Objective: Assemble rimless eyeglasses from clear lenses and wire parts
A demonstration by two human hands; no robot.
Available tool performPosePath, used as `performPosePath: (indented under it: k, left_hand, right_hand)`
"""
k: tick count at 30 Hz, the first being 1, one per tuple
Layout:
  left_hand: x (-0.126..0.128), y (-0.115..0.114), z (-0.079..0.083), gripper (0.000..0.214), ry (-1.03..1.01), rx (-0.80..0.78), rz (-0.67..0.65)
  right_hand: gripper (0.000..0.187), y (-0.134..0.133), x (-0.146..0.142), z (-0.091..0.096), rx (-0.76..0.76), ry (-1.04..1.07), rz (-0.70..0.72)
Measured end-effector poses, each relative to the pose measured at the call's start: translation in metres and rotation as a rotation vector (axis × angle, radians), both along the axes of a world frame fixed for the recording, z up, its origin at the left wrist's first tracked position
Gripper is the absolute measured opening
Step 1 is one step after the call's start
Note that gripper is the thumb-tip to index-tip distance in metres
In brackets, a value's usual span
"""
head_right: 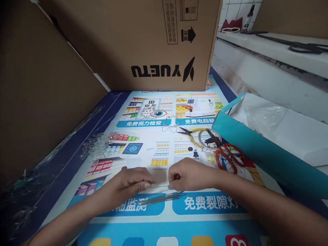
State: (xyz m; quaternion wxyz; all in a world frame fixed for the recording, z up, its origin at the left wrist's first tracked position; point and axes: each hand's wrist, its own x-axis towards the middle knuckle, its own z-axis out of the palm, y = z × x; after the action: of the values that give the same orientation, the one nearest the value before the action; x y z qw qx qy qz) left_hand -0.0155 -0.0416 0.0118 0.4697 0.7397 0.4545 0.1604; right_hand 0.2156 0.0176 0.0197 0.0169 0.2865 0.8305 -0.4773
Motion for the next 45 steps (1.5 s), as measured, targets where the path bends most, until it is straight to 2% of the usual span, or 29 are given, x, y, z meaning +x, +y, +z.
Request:
performPosePath:
  k: [5, 8, 12, 17, 22, 29, 35, 39, 42, 45]
  left_hand:
    - [0.007, -0.010, -0.004, 0.022, 0.224, 0.282, -0.126]
    - [0.013, -0.013, -0.006, 0.020, 0.373, 0.464, -0.139]
    - [0.019, -0.013, -0.002, 0.011, 0.488, 0.546, -0.152]
    - [0.020, -0.012, 0.000, 0.013, 0.601, 0.570, -0.164]
    - [0.016, -0.010, -0.005, 0.014, 0.634, 0.612, -0.144]
    - [0.013, -0.006, -0.007, 0.013, 0.685, 0.687, -0.102]
    - [0.013, -0.002, -0.008, 0.013, 0.697, 0.603, -0.041]
    - [0.012, 0.001, -0.010, 0.015, 0.697, 0.594, -0.009]
    - [0.010, 0.004, -0.014, 0.018, 0.656, 0.606, 0.032]
    - [0.008, 0.008, -0.015, 0.021, 0.608, 0.619, 0.078]
  right_hand:
    - [0.012, 0.001, -0.002, 0.000, -0.070, -0.019, -0.057]
    - [0.011, -0.002, -0.005, 0.003, -0.029, -0.061, -0.038]
    - [0.010, -0.007, -0.010, 0.005, 0.193, -0.129, 0.040]
    - [0.015, -0.012, -0.022, 0.004, 0.532, -0.224, 0.121]
    - [0.011, -0.011, -0.033, 0.004, 0.659, -0.302, 0.153]
    - [0.019, -0.010, -0.039, -0.002, 0.706, -0.267, 0.106]
    - [0.024, -0.008, -0.044, -0.004, 0.711, -0.278, 0.079]
    - [0.020, -0.004, -0.045, -0.006, 0.716, -0.278, 0.034]
    - [0.015, 0.000, -0.045, -0.007, 0.685, -0.261, -0.019]
    - [0.015, 0.006, -0.044, -0.007, 0.588, -0.187, -0.107]
